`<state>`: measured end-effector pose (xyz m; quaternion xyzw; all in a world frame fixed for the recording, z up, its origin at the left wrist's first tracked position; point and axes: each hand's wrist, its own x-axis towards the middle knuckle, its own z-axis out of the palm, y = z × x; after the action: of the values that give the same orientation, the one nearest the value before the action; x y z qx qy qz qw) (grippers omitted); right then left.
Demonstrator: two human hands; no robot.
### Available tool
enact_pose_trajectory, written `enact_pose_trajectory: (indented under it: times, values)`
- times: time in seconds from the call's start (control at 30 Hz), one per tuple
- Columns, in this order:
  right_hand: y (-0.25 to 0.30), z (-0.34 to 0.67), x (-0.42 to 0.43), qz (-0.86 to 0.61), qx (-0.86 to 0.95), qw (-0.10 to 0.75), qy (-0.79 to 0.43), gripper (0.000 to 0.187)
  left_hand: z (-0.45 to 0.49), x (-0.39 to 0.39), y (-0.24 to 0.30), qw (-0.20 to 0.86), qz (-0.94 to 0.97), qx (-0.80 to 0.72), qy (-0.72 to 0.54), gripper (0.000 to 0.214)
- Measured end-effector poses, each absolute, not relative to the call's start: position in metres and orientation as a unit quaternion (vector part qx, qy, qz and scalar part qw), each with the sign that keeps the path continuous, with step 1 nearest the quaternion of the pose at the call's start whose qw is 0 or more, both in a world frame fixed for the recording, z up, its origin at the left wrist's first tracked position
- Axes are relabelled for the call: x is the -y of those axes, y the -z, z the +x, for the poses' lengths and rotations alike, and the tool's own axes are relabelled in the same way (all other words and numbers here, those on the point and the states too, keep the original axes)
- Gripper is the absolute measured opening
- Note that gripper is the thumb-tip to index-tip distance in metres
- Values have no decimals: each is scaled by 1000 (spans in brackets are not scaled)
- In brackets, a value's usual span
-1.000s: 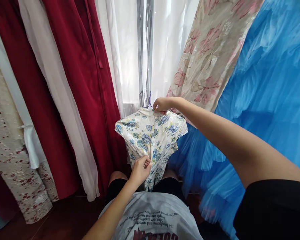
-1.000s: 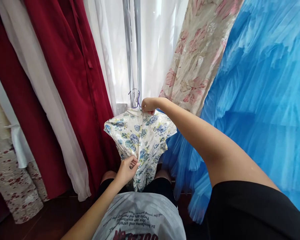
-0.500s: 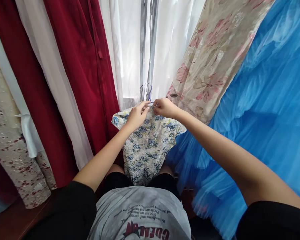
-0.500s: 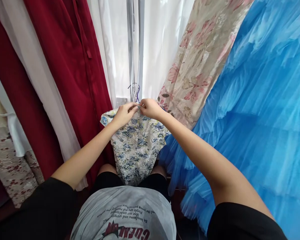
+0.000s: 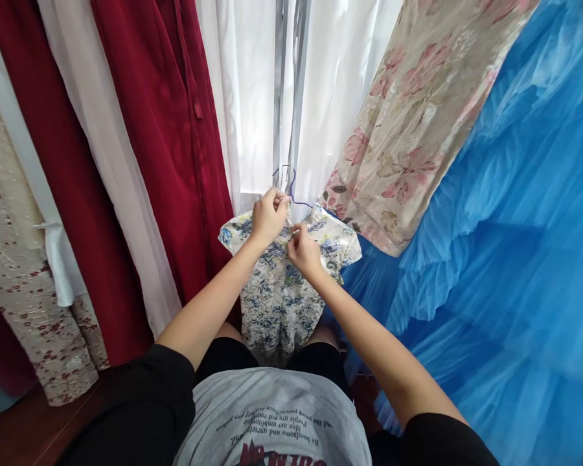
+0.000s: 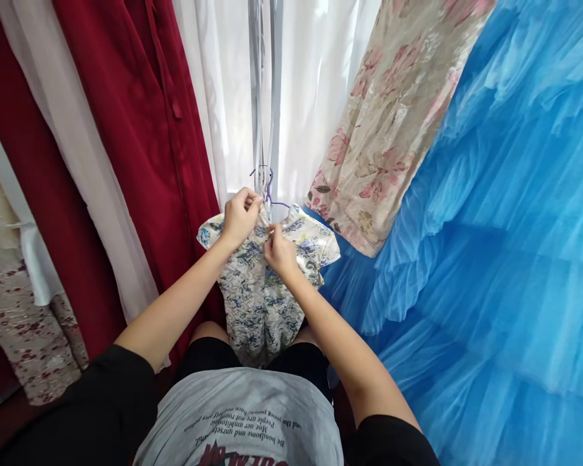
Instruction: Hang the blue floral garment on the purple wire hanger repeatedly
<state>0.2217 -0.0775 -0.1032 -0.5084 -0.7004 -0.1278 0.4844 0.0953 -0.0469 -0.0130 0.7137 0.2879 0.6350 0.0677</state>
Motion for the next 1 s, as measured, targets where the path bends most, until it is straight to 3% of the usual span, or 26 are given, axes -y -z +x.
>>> enact_pose_trajectory:
  times: [0.23, 0.4, 0.63, 0.83, 1.0]
  values:
    - [125, 225, 96, -513, 768, 358, 138, 29, 12, -17, 28, 184, 536, -369, -737, 10]
    - [129, 221, 106, -535, 800, 266, 55, 31, -36, -33, 52, 233, 492, -370, -753, 18]
    - [116, 186, 75, -568, 696, 412, -155, 30, -37, -7, 79, 187, 605, -353, -689, 20]
    - [122, 184, 49, -591, 647, 460, -140, 28, -26, 12, 90, 180, 596, -338, -706, 24]
    - [142, 195, 68, -588, 642, 476, -126, 18, -14, 15, 98, 359, 432, -308, -768, 21]
